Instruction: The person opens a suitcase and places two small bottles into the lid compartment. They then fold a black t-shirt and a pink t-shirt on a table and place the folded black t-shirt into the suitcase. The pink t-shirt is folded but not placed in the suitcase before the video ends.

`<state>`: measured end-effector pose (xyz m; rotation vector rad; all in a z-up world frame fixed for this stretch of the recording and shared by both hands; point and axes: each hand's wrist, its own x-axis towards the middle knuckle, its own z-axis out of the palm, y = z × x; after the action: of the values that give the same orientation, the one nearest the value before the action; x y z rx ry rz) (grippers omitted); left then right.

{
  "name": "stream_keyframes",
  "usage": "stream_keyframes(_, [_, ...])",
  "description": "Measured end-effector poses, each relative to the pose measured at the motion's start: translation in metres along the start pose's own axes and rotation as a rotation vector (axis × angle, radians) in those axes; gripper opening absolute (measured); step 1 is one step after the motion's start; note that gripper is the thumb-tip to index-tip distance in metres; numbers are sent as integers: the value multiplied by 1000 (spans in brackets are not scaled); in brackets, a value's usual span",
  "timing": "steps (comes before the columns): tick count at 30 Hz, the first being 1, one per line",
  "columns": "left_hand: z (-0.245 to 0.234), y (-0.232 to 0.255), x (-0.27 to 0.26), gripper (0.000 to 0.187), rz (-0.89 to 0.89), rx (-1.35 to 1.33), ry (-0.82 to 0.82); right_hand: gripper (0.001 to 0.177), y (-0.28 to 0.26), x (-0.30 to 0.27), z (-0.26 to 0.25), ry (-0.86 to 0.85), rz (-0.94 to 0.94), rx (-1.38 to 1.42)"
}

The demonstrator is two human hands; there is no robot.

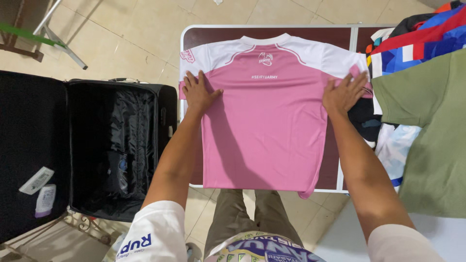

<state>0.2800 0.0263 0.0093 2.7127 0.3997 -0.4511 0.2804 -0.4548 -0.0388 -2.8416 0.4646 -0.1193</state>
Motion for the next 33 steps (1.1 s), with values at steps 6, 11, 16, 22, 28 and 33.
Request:
stream_keyframes(6, [-4, 3, -12, 124, 132, 12, 76, 58, -13, -6, -13, 326, 72, 106])
stream_keyframes(11, [-3, 12, -7, 128, 146, -18, 123, 64, -70, -23, -15, 34, -225, 129])
stream_keyframes(16, [-11, 18, 6, 142, 11, 60, -24, 90, -63, -3, -17, -277, 64, 31])
stream_keyframes(22, [-26, 23, -2, 147, -9, 85, -77, 96, -18, 12, -26, -130, -1, 92])
stream_keyframes(28, [-28, 32, -5, 150, -66, 71, -36, 90, -49, 14, -23, -212, -68, -1])
stream_keyframes(33, [-32, 30, -1, 149, -83, 80, -57, 88, -68, 31, -18, -361, -110, 111])
